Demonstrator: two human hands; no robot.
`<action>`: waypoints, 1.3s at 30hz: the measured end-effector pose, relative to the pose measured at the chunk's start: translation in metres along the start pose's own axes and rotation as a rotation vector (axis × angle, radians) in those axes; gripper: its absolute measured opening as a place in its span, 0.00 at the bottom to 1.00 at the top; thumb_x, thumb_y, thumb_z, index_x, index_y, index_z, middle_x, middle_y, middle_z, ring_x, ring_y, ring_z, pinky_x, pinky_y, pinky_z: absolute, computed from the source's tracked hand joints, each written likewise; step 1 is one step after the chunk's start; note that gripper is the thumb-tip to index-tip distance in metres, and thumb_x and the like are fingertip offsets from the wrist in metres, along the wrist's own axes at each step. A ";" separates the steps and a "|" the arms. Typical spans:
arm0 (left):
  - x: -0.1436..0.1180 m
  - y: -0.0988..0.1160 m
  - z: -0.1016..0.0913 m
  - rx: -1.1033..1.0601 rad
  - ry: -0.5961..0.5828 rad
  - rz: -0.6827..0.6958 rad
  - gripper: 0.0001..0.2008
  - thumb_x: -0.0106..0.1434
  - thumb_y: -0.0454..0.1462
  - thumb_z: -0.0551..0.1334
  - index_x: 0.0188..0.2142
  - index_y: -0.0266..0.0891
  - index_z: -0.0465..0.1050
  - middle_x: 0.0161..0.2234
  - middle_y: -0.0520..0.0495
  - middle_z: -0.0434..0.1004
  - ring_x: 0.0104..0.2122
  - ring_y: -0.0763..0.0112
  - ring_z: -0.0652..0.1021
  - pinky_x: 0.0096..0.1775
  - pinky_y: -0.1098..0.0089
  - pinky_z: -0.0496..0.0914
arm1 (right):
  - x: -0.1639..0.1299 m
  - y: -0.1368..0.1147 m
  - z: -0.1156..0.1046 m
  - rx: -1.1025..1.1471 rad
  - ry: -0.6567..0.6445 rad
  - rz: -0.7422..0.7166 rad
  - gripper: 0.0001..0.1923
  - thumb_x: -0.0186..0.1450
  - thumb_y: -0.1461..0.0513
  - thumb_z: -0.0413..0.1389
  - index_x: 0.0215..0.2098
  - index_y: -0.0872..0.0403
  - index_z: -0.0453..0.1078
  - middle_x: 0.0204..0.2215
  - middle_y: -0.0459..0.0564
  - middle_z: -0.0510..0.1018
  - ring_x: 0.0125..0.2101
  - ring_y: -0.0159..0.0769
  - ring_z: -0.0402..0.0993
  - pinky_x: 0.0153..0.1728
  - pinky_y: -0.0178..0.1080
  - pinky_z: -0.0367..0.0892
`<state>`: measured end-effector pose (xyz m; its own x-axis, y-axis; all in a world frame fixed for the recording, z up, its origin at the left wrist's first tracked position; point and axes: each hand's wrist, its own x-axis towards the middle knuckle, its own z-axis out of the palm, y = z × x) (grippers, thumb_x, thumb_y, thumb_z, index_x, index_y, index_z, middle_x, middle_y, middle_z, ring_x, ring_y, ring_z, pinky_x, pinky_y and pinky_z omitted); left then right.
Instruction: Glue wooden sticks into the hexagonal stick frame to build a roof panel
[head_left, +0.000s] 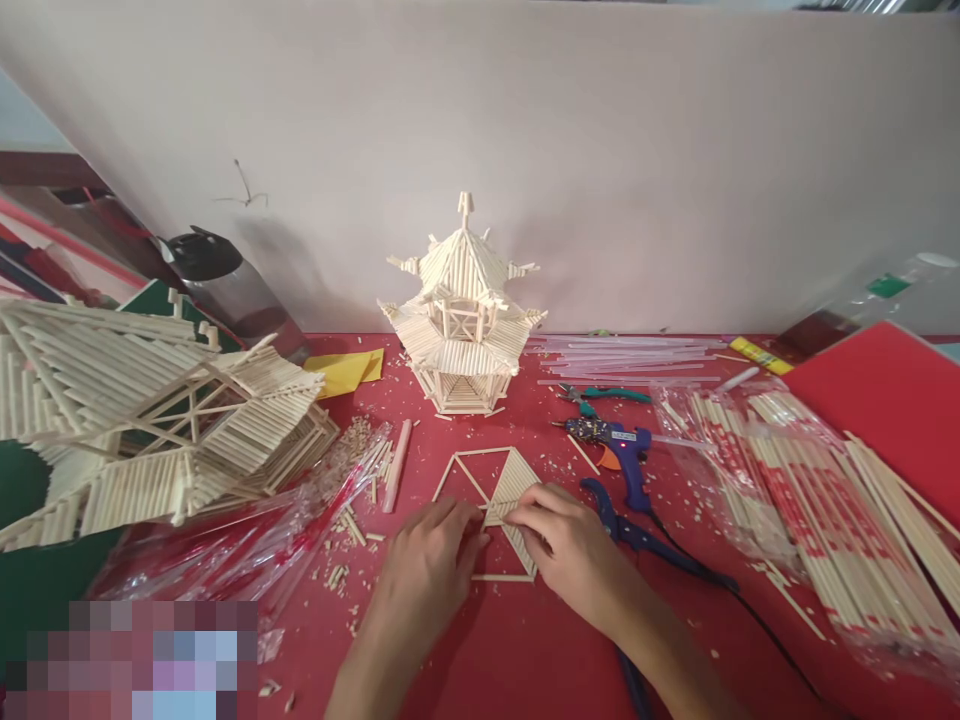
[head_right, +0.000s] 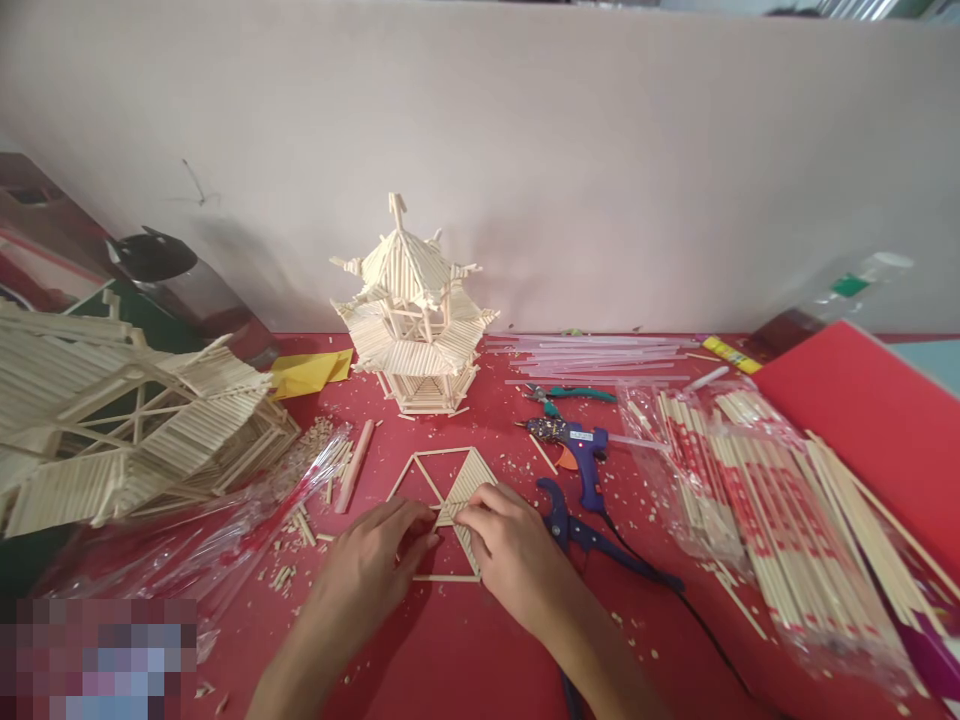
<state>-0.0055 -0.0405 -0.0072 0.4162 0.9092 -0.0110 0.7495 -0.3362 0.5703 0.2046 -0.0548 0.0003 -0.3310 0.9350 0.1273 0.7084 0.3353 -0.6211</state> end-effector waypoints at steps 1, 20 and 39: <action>0.000 0.001 0.002 0.004 0.010 -0.004 0.06 0.72 0.35 0.59 0.42 0.45 0.75 0.39 0.48 0.81 0.37 0.62 0.79 0.37 0.67 0.66 | 0.000 0.000 0.000 0.002 0.001 0.003 0.18 0.66 0.76 0.53 0.40 0.50 0.78 0.36 0.48 0.77 0.38 0.38 0.76 0.39 0.38 0.69; -0.002 0.010 0.009 0.157 0.098 0.000 0.11 0.72 0.33 0.56 0.35 0.44 0.75 0.32 0.50 0.80 0.31 0.65 0.78 0.32 0.68 0.63 | 0.000 -0.002 -0.003 0.058 0.002 0.028 0.20 0.65 0.78 0.53 0.36 0.51 0.82 0.33 0.47 0.77 0.37 0.36 0.74 0.38 0.36 0.67; -0.002 0.002 0.008 0.090 0.097 0.003 0.09 0.71 0.35 0.60 0.40 0.45 0.80 0.37 0.48 0.84 0.36 0.60 0.81 0.39 0.65 0.69 | 0.001 -0.002 -0.004 0.081 -0.013 0.059 0.20 0.66 0.77 0.54 0.38 0.51 0.82 0.36 0.48 0.78 0.38 0.36 0.76 0.41 0.36 0.67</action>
<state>-0.0008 -0.0446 -0.0129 0.3701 0.9261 0.0729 0.7934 -0.3559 0.4939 0.2057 -0.0538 0.0046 -0.2985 0.9512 0.0783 0.6743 0.2683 -0.6880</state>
